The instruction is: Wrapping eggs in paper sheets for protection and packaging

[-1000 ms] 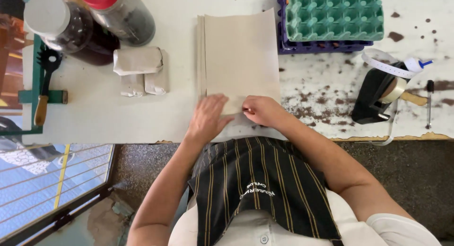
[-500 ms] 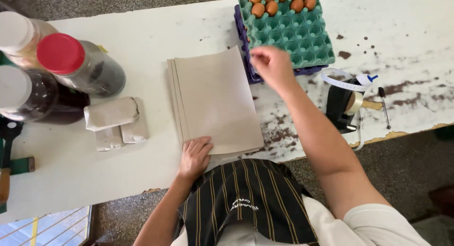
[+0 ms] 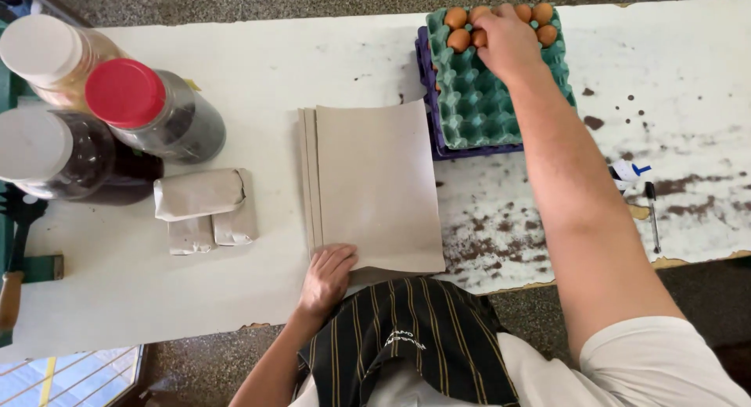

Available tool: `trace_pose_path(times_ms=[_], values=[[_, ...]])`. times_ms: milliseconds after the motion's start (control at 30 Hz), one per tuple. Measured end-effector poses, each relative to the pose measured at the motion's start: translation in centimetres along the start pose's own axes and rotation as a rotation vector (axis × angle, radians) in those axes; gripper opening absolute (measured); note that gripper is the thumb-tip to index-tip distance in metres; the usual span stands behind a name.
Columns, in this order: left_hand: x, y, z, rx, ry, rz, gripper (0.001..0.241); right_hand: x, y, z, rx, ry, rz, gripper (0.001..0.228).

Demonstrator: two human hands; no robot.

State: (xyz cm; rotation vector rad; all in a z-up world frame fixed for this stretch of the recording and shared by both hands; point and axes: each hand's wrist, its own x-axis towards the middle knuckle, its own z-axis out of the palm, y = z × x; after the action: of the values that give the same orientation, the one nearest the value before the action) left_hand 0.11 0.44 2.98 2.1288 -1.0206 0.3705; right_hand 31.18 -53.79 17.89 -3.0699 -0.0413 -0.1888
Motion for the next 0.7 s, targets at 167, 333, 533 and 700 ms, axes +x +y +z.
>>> trace_pose_path(times_ms=[167, 333, 533, 700], values=[[0.4, 0.0, -0.2, 0.015, 0.010, 0.013, 0.016, -0.5, 0.7, -0.6, 0.026, -0.006, -0.053, 0.047], [-0.4, -0.4, 0.0, -0.025, -0.070, -0.017, 0.043, -4.8, -0.8, -2.6, 0.344, 0.319, -0.116, 0.044], [-2.1, -1.4, 2.1, 0.005, 0.019, -0.118, 0.046, -21.6, -18.3, -0.1, 1.098, -0.042, 0.034, 0.057], [-2.2, -0.8, 1.6, -0.025, -0.018, -0.248, 0.075, -28.8, -27.2, 8.4, 0.958, -0.381, -0.087, 0.057]])
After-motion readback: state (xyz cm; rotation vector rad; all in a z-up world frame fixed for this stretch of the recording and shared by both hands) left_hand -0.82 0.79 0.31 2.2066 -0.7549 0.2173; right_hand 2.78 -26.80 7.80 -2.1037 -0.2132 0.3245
